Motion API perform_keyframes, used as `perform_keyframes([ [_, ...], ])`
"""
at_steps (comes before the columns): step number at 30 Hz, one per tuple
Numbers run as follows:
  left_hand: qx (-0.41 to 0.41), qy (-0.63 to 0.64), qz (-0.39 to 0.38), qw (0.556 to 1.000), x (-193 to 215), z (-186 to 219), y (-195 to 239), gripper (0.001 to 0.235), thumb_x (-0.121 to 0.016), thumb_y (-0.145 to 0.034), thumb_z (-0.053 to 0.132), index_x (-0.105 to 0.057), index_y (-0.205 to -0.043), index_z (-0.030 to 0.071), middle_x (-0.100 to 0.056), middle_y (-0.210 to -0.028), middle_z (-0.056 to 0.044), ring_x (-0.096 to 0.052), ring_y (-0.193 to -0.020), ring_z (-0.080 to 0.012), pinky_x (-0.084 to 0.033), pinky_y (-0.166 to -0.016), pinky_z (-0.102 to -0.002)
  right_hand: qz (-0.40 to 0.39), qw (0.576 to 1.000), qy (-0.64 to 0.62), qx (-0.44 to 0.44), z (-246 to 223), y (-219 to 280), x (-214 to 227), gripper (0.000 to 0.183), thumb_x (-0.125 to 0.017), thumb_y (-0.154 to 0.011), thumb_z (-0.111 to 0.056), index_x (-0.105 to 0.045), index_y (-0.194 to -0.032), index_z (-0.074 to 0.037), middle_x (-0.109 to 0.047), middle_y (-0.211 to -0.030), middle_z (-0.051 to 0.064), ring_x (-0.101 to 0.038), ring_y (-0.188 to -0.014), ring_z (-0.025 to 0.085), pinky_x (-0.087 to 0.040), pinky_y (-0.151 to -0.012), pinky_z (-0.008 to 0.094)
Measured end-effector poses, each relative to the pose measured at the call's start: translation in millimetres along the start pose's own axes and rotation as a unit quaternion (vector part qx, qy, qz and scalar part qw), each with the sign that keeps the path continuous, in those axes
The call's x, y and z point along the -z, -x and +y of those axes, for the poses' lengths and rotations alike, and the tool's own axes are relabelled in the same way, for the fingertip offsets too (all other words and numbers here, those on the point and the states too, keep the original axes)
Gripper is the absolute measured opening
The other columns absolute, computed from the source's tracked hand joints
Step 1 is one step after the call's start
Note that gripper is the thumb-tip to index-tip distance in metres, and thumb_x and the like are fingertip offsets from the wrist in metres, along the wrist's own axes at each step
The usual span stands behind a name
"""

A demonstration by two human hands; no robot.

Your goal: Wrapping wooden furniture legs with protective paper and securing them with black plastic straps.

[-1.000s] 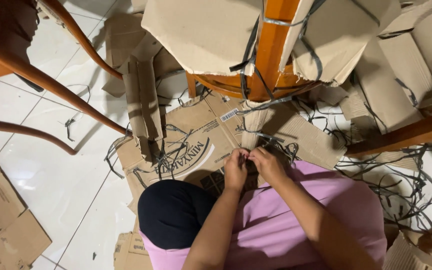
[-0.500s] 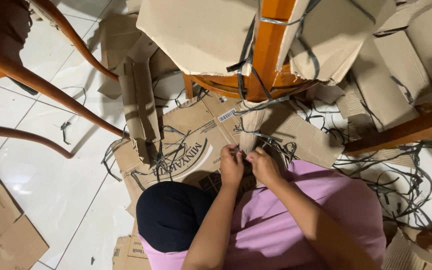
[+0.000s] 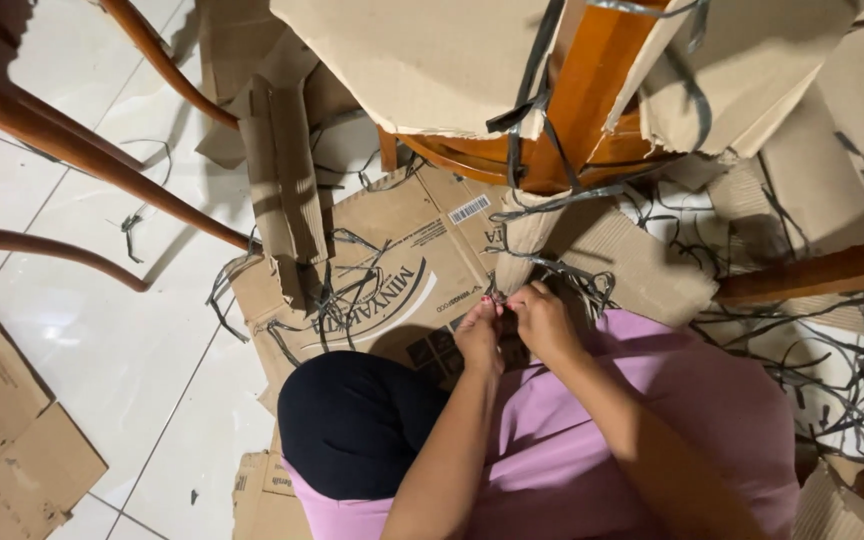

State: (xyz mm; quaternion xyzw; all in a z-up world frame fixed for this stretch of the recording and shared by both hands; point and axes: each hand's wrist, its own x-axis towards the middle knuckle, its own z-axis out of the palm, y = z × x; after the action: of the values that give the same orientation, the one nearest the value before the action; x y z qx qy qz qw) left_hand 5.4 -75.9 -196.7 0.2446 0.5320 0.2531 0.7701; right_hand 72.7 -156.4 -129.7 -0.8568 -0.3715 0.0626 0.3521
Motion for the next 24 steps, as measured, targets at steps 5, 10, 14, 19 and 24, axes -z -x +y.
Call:
perform_keyframes([
  [5,-0.061,0.033,0.015,0.998,-7,1,-15,0.015,-0.067,-0.100,0.015,-0.078,-0.103,0.005,-0.072,-0.078,-0.007,-0.064,-0.075,-0.0105,-0.055,-0.078,-0.022,-0.015,0.994,0.074,-0.074,30,-5,2,0.005,-0.066,-0.092,-0.015,-0.070,-0.093,-0.012,-0.069,-0.087,0.014,-0.072,-0.090,0.041,-0.059,-0.082,0.051],
  [10,-0.101,0.074,0.015,0.992,-10,9,-19,0.016,-0.060,-0.101,0.003,-0.074,-0.106,-0.005,-0.070,-0.087,-0.011,-0.060,-0.078,-0.0130,-0.054,-0.078,-0.019,-0.039,0.987,0.070,-0.139,74,-16,-18,0.008,-0.062,-0.094,-0.017,-0.070,-0.095,-0.016,-0.071,-0.090,0.015,-0.073,-0.094,0.041,-0.058,-0.085,0.051],
  [14,-0.088,0.146,0.033,0.985,-4,15,-39,0.015,-0.059,-0.103,0.004,-0.069,-0.113,-0.001,-0.069,-0.095,-0.009,-0.061,-0.080,-0.0127,-0.051,-0.072,-0.016,0.020,0.991,0.087,-0.098,73,-27,-23,0.009,-0.068,-0.090,-0.015,-0.075,-0.086,-0.012,-0.071,-0.075,0.019,-0.072,-0.082,0.046,-0.059,-0.071,0.053],
  [19,-0.032,0.147,0.015,0.989,-9,26,-6,0.018,-0.056,-0.107,0.019,-0.068,-0.112,0.007,-0.069,-0.089,0.000,-0.063,-0.075,-0.0046,-0.051,-0.069,-0.013,0.017,0.991,0.068,-0.118,93,-26,-30,0.009,-0.068,-0.091,-0.018,-0.076,-0.088,-0.019,-0.073,-0.075,0.014,-0.073,-0.082,0.042,-0.059,-0.069,0.051],
  [24,0.003,0.114,-0.029,0.993,-18,16,29,0.019,-0.077,-0.094,0.011,-0.064,-0.105,0.002,-0.069,-0.097,-0.005,-0.066,-0.088,-0.0123,-0.060,-0.090,-0.034,-0.027,0.981,0.071,-0.181,83,-31,-17,0.014,-0.064,-0.092,-0.023,-0.078,-0.093,-0.025,-0.076,-0.085,0.016,-0.073,-0.091,0.041,-0.060,-0.078,0.053],
])
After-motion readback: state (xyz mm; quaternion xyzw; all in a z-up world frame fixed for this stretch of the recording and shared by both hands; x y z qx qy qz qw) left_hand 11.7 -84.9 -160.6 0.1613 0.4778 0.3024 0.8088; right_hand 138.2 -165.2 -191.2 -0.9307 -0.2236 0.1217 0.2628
